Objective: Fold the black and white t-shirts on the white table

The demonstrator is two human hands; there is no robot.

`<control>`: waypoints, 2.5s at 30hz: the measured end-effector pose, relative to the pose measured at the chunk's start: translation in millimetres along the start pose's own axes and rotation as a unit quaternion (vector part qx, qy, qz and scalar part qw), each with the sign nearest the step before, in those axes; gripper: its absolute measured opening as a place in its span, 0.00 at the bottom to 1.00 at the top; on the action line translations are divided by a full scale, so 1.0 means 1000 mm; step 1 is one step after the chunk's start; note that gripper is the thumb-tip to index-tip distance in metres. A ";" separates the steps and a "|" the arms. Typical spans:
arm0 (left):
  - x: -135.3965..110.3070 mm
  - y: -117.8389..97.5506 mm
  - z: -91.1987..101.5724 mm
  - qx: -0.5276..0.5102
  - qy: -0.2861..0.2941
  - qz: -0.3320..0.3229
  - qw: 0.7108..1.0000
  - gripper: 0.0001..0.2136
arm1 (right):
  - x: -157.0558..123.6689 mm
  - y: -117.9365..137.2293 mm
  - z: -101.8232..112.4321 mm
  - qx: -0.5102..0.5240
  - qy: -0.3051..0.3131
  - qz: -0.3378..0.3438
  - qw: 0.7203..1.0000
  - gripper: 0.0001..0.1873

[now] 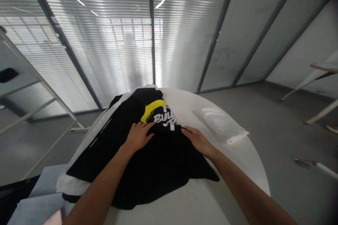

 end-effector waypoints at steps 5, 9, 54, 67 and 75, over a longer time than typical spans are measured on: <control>0.004 -0.012 0.002 0.000 -0.007 -0.007 1.000 0.18 | -0.001 -0.005 -0.004 0.079 0.016 -0.079 0.994 0.27; 0.003 -0.018 0.006 -0.017 -0.003 -0.032 0.999 0.14 | -0.001 -0.008 -0.005 0.107 0.023 -0.083 0.990 0.25; -0.010 -0.028 0.023 -0.218 -0.214 0.067 0.950 0.12 | -0.045 0.046 -0.018 -0.060 0.037 0.211 0.975 0.34; -0.003 -0.026 0.028 -0.438 -0.190 0.203 0.855 0.18 | -0.064 0.040 -0.058 -0.246 0.007 0.297 0.923 0.46; -0.006 -0.037 0.040 -0.556 -0.131 0.196 0.797 0.20 | -0.052 0.043 -0.034 -0.172 -0.103 0.303 0.932 0.32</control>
Point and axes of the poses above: each hand's wrist, its own x-axis towards the middle knuckle, its own z-axis out of the back of the hand, y = z × x, the point moved 4 cm from there along x, towards the middle knuckle, and after that the axes turned 10 degrees about -y, right-handed, at the moved point
